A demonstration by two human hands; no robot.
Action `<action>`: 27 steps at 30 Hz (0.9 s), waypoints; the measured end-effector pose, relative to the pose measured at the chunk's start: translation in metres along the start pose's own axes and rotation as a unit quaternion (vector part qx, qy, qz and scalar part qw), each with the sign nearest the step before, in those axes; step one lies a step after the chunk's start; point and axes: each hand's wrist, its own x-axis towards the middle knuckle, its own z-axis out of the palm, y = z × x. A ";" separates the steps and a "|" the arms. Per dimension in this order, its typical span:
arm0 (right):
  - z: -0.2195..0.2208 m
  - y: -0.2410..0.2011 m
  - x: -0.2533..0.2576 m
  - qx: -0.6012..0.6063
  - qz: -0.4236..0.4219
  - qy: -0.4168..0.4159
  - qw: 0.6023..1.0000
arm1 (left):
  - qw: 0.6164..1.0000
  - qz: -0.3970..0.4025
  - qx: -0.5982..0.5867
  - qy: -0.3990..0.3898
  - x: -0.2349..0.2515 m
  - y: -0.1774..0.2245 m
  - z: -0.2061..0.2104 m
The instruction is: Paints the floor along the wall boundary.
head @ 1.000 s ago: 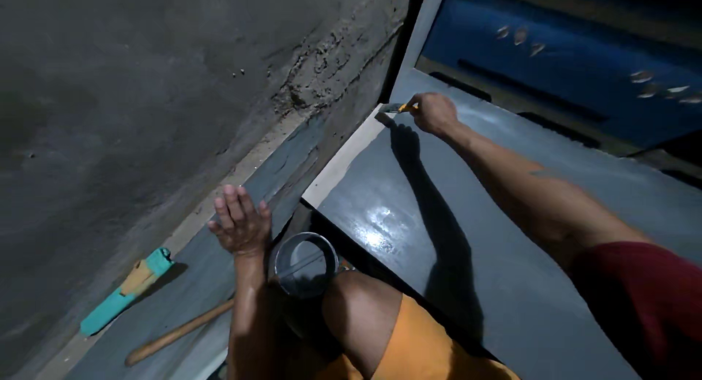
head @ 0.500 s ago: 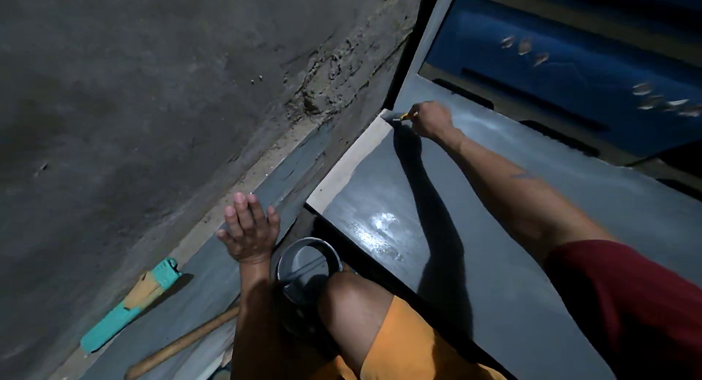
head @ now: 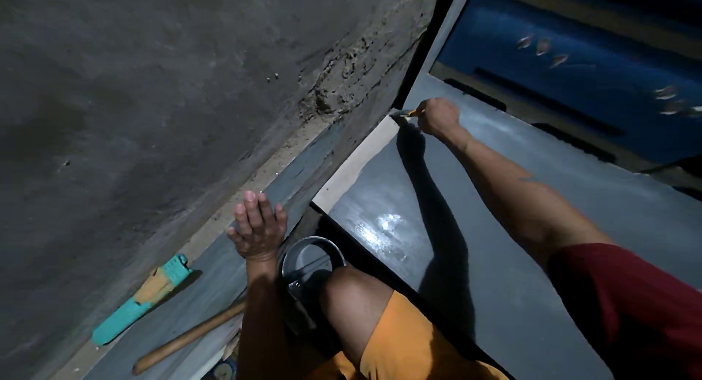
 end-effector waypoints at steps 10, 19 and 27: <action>0.007 -0.004 -0.009 0.007 0.029 -0.012 0.999 | 1.000 -0.002 0.004 -0.005 -0.001 0.000 0.000; 0.031 -0.002 -0.004 0.056 0.011 0.010 0.998 | 1.000 -0.013 -0.003 -0.005 -0.002 0.000 0.001; -0.016 -0.020 -0.023 -0.038 0.084 -0.032 0.995 | 1.000 -0.011 -0.001 -0.009 -0.001 0.001 -0.001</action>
